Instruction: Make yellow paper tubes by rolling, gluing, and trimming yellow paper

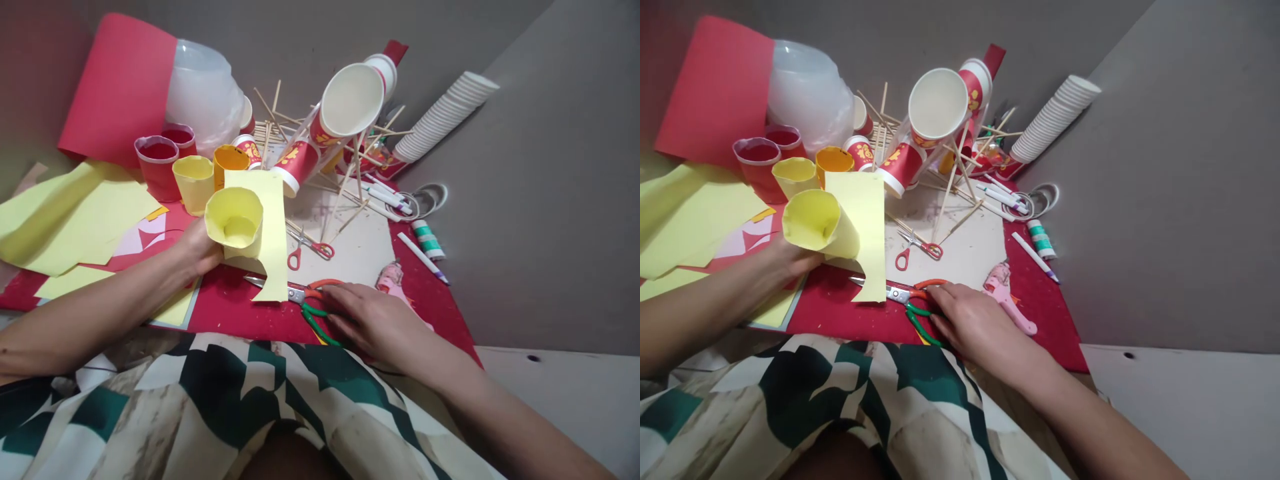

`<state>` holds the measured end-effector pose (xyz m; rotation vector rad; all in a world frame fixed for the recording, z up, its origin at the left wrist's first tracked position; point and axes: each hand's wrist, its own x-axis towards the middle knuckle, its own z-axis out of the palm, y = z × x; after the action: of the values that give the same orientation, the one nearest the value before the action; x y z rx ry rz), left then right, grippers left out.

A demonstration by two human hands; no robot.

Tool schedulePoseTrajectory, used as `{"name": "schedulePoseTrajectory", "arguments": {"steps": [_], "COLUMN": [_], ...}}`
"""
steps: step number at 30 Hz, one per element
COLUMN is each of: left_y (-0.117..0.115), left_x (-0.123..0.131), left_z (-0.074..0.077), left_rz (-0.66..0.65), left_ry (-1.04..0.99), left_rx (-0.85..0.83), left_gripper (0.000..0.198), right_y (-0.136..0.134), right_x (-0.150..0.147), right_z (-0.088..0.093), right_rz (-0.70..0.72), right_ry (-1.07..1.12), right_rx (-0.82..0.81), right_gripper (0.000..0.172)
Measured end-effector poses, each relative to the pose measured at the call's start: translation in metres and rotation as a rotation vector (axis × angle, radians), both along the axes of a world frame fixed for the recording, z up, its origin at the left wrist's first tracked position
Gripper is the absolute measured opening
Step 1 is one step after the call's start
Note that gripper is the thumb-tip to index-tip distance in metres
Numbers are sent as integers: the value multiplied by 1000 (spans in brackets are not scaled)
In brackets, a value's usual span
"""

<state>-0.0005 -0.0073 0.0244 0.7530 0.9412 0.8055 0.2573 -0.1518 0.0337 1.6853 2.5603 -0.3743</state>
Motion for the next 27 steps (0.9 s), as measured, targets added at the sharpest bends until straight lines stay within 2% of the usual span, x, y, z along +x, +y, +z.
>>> {"name": "schedulePoseTrajectory", "arguments": {"steps": [3, 10, 15, 18, 21, 24, 27], "left_y": [-2, -6, -12, -15, -15, -13, -14], "left_x": [2, 3, 3, 0, -3, -1, 4], "left_z": [2, 9, 13, 14, 17, 27, 40], "left_rz": [152, 192, 326, 342, 371, 457, 508], "left_ry": [-21, -135, -278, -352, -414, -441, -458], "left_rx": [56, 54, 63, 166, 306, 359, 336], "left_gripper": [14, 25, 25, 22, 24, 26, 30], "right_y": [-1, 4, -4, -14, -27, -36, -35], "right_x": [-4, -10, 8, 27, 39, 38, 27], "right_z": [-7, -1, -12, -20, -20, -13, -8], "right_rz": [-34, -78, -134, -250, -311, -256, -183], "right_ry": [-9, -11, -80, -122, 47, 331, 529], "right_rx": [-34, -132, -108, -62, -51, -74, -195], "right_gripper": [32, 33, 30, 33, 38, 40, 41]}}
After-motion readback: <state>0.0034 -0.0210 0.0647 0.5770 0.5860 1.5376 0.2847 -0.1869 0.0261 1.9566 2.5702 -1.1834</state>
